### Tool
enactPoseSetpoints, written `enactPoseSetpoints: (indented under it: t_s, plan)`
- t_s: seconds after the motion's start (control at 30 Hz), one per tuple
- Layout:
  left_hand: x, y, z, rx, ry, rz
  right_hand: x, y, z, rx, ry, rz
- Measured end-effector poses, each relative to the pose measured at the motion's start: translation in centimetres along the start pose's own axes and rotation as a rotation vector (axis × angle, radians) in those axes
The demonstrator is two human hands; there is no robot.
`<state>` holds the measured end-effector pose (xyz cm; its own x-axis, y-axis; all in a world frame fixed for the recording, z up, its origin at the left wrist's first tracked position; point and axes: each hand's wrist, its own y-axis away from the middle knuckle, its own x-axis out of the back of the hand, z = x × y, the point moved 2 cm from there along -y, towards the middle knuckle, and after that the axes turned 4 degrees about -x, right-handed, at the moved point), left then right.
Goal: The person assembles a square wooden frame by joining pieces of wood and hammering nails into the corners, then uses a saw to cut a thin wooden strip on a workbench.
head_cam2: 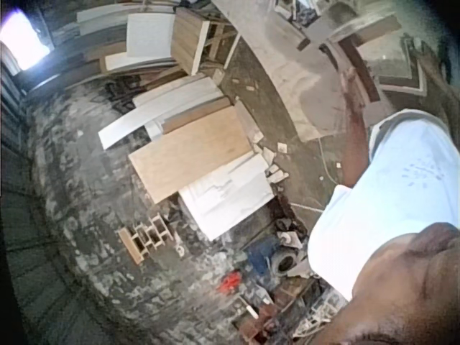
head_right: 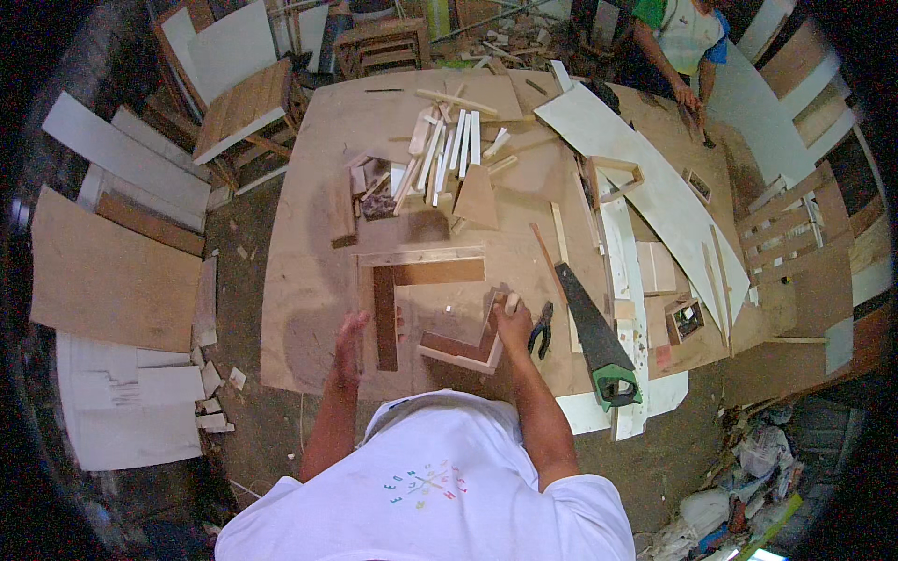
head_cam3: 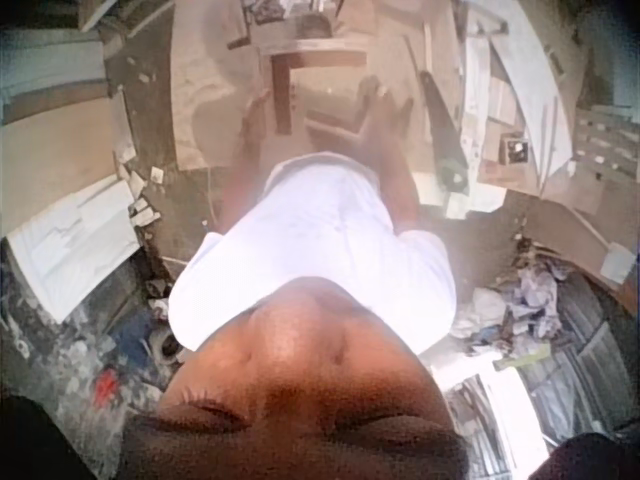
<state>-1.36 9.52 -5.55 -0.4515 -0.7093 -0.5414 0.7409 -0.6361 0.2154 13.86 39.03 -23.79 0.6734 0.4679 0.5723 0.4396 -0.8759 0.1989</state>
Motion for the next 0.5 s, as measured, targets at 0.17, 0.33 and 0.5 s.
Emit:
enactPoseSetpoints:
  t_s: [0.17, 0.33, 0.5]
  plan:
    - [0.0, 0.9, -0.6, -0.069, -0.167, -0.019, 4.3, 1.7, -10.0, 0.086, -0.666, -0.225]
    - [-3.1, 2.8, -0.6, -0.013, -0.172, -0.044, 8.3, 2.9, -15.8, 0.164, -1.079, -0.65]
    - [-6.4, 5.1, -0.9, -0.111, -0.216, -0.001, 9.7, 4.3, -15.8, 0.132, -1.031, -0.786]
